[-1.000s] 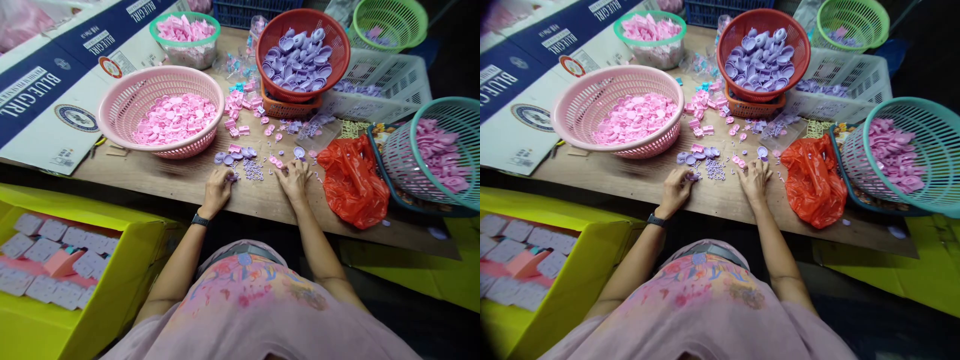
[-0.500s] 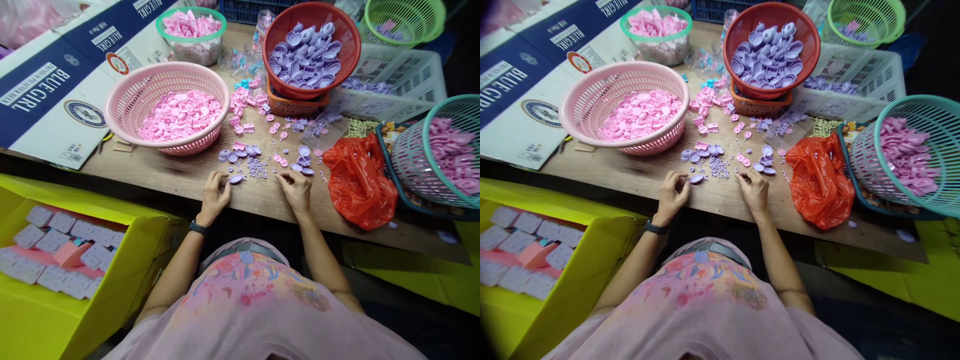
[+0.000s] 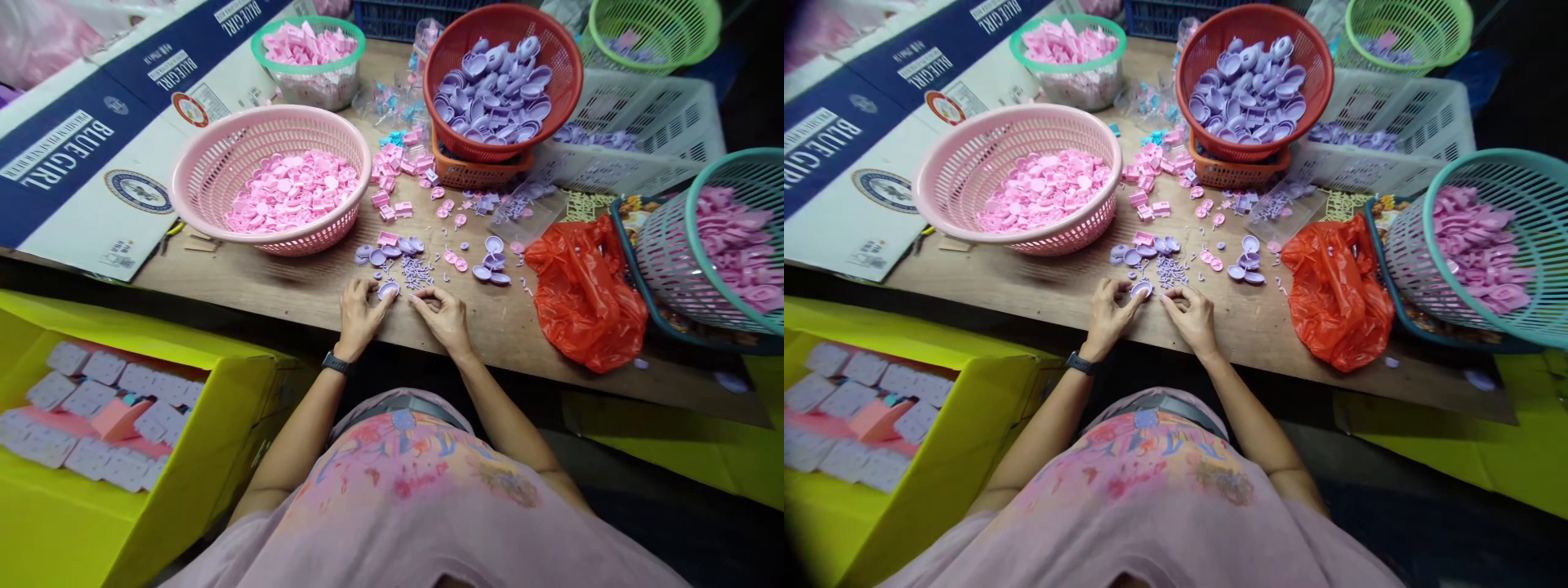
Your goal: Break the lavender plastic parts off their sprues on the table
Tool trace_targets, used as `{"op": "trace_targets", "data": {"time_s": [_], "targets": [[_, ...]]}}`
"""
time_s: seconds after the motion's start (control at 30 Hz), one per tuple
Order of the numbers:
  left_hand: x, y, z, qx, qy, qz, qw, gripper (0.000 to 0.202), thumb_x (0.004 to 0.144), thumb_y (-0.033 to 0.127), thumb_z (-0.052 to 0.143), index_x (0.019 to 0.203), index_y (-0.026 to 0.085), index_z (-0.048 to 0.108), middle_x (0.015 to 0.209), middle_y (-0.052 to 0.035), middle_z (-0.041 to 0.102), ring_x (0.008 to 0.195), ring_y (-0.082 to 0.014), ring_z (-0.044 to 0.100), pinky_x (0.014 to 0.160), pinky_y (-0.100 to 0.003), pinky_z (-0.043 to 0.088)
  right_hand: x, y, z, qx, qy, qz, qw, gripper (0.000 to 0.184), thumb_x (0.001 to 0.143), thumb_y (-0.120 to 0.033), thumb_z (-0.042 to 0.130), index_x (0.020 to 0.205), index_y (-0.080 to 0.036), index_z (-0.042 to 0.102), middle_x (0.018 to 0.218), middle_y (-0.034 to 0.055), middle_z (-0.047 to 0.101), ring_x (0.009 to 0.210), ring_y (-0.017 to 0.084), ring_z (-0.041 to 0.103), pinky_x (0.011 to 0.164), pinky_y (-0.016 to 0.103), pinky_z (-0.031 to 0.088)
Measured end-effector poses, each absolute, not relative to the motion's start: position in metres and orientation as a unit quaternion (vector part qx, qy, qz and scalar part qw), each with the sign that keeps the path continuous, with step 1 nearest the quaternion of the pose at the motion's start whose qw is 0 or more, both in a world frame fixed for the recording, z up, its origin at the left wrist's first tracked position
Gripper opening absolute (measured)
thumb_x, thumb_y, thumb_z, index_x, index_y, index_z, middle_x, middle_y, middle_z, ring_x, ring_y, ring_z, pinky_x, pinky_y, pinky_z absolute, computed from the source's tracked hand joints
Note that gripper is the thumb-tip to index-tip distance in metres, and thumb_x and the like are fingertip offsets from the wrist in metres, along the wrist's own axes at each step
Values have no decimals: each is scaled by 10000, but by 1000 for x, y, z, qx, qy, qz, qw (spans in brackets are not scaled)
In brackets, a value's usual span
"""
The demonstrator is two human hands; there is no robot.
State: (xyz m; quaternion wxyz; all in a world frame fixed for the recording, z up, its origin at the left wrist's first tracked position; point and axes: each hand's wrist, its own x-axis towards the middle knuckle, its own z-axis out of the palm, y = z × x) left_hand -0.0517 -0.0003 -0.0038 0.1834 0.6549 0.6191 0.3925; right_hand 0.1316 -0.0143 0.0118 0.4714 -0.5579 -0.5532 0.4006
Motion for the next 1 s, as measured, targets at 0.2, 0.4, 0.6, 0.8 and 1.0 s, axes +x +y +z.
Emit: {"op": "trace_targets", "data": {"time_s": [0.2, 0.4, 0.6, 0.8, 1.0], "targets": [[-48, 2, -2, 653, 636, 379, 160, 116, 845, 296, 704, 827, 199, 642, 905, -50, 628, 880, -210, 614, 820, -349, 500, 117, -10, 8, -535, -601, 374, 462, 179, 879, -395, 657, 838, -223, 688, 890, 43, 723, 801, 185, 705, 741, 312, 616], [-41, -8, 12, 620, 582, 466, 243, 101, 877, 230, 599, 944, 211, 672, 861, -19, 733, 744, -146, 667, 733, -267, 523, 109, -20, 24, -526, -657, 262, 472, 138, 941, -323, 599, 853, -241, 668, 869, 39, 697, 797, 182, 644, 808, 328, 556], [-37, -12, 20, 599, 535, 520, 290, 164, 852, 242, 648, 977, 196, 743, 921, -41, 753, 804, -155, 682, 753, -271, 548, 101, -25, 33, -499, -685, 224, 482, 117, 964, -283, 571, 909, -244, 666, 933, 52, 697, 893, 202, 644, 867, 352, 529], [-36, -14, 26, 625, 546, 504, 238, 182, 871, 214, 634, 989, 207, 773, 813, -15, 701, 706, -125, 613, 704, -252, 518, 101, -25, 33, -496, -683, 219, 490, 107, 968, -268, 569, 939, -246, 669, 965, 55, 700, 954, 208, 657, 898, 357, 531], [-33, -16, 29, 654, 537, 502, 179, 178, 870, 193, 644, 992, 190, 773, 809, -13, 684, 694, -114, 604, 691, -234, 504, 101, -25, 33, -501, -683, 192, 496, 111, 972, -273, 576, 906, -234, 657, 918, 44, 700, 911, 196, 664, 861, 349, 544]]}}
